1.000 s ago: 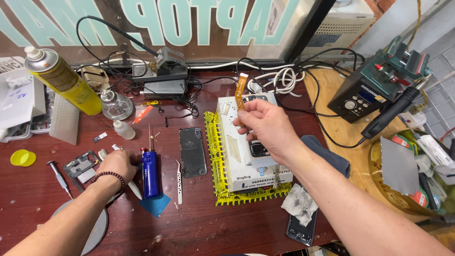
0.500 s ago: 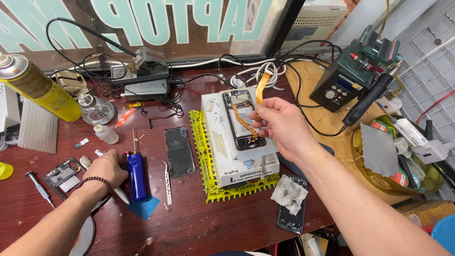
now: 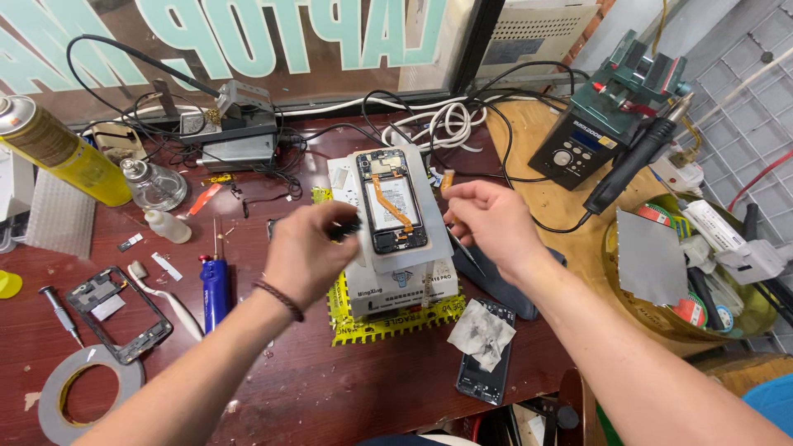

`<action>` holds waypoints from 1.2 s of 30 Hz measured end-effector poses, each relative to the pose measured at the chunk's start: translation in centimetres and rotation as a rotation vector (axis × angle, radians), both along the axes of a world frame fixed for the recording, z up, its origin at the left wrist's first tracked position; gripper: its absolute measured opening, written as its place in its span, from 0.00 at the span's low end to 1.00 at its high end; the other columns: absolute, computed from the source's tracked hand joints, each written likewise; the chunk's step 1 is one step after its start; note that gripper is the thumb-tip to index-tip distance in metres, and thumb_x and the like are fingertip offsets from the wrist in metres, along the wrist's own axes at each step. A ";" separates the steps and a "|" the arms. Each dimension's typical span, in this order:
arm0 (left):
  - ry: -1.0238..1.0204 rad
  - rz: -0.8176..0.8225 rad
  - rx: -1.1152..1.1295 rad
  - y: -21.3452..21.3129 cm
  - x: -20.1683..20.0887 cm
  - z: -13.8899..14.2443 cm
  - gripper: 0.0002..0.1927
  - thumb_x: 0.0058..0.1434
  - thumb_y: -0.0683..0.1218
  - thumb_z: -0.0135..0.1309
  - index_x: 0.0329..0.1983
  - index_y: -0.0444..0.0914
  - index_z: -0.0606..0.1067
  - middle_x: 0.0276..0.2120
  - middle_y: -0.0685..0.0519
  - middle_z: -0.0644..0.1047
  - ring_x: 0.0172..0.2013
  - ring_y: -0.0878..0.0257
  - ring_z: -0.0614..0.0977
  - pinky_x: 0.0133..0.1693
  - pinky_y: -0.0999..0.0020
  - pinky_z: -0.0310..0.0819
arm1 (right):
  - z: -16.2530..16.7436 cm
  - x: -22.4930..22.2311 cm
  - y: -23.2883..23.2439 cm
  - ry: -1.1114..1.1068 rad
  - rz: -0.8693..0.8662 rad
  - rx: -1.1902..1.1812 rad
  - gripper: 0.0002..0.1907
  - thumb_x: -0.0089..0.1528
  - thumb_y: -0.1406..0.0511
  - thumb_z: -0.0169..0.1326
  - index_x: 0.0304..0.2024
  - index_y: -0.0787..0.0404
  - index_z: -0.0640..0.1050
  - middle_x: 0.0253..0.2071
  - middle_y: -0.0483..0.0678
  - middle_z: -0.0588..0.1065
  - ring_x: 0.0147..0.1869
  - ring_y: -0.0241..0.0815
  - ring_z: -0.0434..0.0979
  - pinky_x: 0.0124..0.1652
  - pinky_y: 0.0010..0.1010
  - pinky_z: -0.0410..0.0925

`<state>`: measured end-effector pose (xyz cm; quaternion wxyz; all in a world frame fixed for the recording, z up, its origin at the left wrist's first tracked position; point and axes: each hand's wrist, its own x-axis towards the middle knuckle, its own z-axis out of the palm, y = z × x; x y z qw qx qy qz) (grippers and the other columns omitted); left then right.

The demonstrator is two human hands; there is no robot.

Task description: The person works on a disassembled smartphone at a repair bench, peeling a protective sheet and handling the phone's flex cable and frame. They connect test cables to the phone's board, carry it to another counter while it stays connected, then return to the bench and continue handling the phone and small parts.

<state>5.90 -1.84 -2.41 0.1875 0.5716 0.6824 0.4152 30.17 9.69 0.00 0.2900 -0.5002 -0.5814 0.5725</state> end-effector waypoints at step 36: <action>0.351 -0.122 0.092 -0.1 5.2 -0.3 0.06 0.56 0.46 0.62 0.33 0.39 0.82 0.35 0.52 0.79 0.42 0.53 0.78 0.43 0.57 0.75 | -1.5 -2.7 -2.6 -0.257 -0.062 0.003 0.06 0.52 0.67 0.63 0.29 0.65 0.81 0.22 0.45 0.78 0.23 0.32 0.74 0.21 0.26 0.67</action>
